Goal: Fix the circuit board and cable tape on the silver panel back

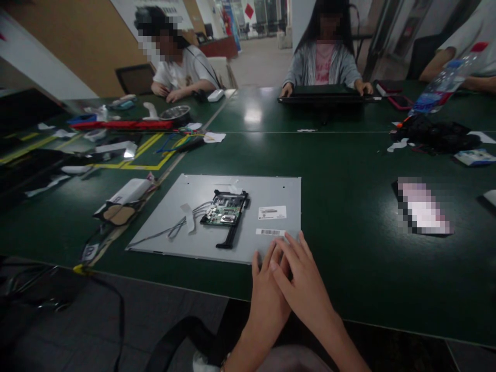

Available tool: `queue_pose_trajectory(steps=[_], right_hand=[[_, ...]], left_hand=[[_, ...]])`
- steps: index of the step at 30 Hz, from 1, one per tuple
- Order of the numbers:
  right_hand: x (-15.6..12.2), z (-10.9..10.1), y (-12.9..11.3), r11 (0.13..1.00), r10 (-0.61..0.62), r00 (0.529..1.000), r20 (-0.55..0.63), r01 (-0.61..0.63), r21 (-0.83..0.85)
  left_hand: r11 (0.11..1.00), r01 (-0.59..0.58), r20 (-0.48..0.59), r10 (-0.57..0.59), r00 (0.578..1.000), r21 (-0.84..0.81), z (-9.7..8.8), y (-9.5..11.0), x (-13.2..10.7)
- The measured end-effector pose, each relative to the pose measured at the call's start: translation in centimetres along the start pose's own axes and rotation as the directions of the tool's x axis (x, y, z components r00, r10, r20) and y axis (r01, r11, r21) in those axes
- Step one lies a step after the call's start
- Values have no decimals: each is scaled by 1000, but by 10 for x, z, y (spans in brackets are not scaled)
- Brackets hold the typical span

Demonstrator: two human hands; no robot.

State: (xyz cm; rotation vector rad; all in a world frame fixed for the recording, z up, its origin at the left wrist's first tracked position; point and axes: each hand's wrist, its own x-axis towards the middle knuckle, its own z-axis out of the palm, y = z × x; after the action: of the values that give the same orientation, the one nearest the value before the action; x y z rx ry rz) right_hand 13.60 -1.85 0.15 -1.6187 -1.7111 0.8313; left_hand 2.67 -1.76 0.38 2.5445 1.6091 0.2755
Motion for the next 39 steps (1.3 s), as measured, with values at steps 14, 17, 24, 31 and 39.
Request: queue_pose_trajectory(steps=[14, 17, 24, 31, 39], right_hand=[[55, -14, 9, 887, -311, 935, 171, 350, -302], [74, -15, 19, 801, -387, 895, 222, 445, -400], [88, -11, 26, 748, -375, 861, 344, 500, -437], [86, -11, 27, 767, -361, 870, 336, 482, -424], [86, -13, 29, 809, -345, 875, 339, 460, -365]], left_hand=[[995, 99, -91, -100, 991, -18, -6, -39, 7], [993, 105, -125, -110, 986, -49, -5, -47, 9], [994, 87, -119, -94, 988, -65, -4, -50, 9], [996, 60, -106, -67, 992, -68, -17, -69, 8], [949, 298, -281, -258, 924, 108, -42, -147, 45]])
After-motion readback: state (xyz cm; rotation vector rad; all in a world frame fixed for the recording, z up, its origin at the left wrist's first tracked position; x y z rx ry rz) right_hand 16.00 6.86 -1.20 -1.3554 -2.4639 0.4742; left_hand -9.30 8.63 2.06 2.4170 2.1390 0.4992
